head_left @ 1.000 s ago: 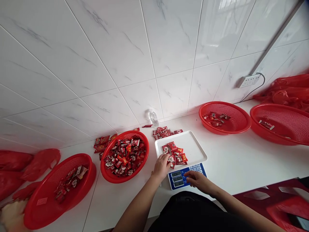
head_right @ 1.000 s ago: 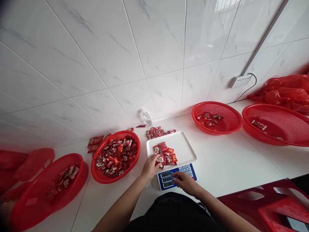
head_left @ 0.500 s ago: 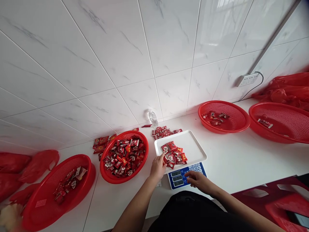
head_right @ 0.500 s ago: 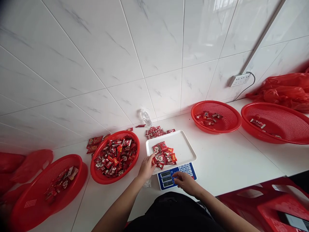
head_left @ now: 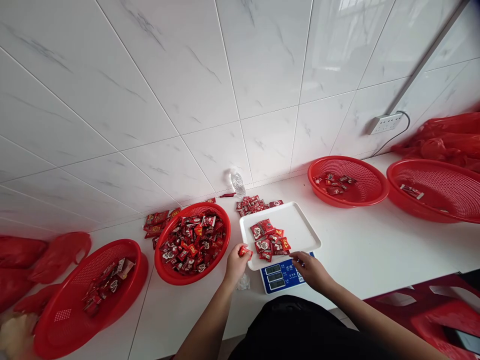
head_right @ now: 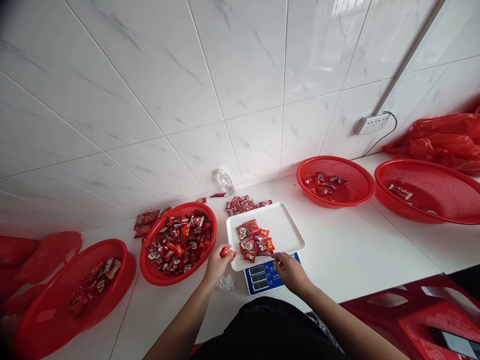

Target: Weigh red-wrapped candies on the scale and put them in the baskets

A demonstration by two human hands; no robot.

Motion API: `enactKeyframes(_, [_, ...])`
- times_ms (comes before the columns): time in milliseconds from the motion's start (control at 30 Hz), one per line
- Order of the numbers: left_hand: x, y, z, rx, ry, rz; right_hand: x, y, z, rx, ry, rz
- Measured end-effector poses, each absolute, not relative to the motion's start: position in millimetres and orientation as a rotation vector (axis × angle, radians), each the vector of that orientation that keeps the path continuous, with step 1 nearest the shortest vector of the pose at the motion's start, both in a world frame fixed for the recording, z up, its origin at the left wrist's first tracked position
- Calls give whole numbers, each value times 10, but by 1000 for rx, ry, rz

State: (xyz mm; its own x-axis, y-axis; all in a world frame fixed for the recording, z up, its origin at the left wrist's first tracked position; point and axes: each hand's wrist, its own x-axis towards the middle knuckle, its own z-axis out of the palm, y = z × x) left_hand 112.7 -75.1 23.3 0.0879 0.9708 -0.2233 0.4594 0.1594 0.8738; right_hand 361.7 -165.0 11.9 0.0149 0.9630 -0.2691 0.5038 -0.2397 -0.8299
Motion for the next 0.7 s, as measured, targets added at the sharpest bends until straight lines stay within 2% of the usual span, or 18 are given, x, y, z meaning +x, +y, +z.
enactKeyframes(100, [1051, -854, 279, 1026, 1391, 694, 3631, -1483, 155, -1919, -1713, 986])
enactKeyframes(233, [1002, -958, 340, 764, 1315, 687, 3579, -1300, 189, -1974, -1849, 970])
enactKeyframes(700, [1141, -1151, 477, 740, 1278, 596, 3137, -830, 193, -1760, -2206, 857])
